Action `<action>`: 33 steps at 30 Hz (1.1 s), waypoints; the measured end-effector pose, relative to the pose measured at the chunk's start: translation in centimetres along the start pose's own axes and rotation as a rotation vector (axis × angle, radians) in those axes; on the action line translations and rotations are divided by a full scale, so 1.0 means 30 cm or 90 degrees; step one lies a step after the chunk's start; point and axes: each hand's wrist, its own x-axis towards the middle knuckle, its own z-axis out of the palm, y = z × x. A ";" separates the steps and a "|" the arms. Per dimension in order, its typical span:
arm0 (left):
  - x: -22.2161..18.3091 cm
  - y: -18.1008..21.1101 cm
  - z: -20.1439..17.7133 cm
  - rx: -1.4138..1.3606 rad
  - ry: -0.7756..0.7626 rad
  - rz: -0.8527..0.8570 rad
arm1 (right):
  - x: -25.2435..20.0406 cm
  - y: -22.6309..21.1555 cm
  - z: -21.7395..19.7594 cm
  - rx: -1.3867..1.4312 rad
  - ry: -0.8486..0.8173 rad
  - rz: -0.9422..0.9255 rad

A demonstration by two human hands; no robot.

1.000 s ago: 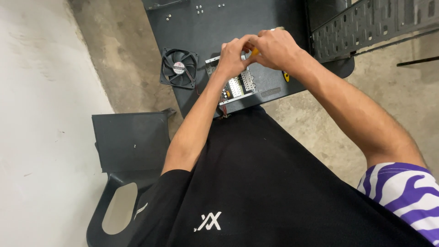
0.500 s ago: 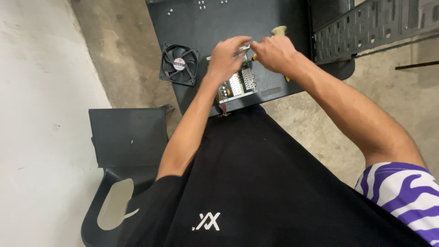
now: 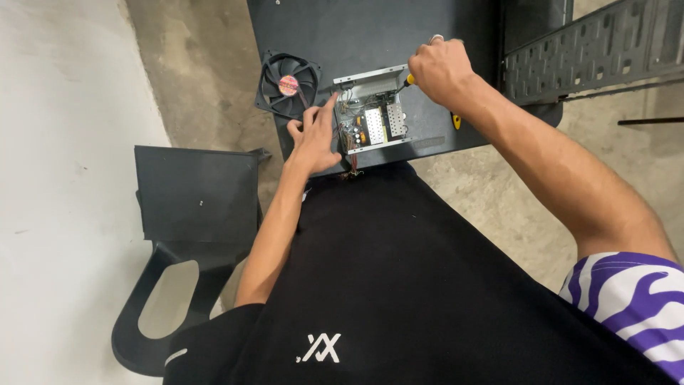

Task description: Cleaning and prepping a computer power supply unit by unscrewing the casing and brushing the internal components.

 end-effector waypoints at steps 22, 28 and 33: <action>0.061 -0.052 0.084 0.115 0.121 0.065 | -0.031 0.026 -0.118 -0.003 -0.038 -0.003; 0.052 -0.060 0.088 0.058 0.148 0.061 | -0.086 -0.027 -0.349 0.130 0.033 -0.002; 0.059 -0.074 0.114 0.104 0.181 0.070 | -0.019 -0.181 -0.384 0.186 0.029 -0.092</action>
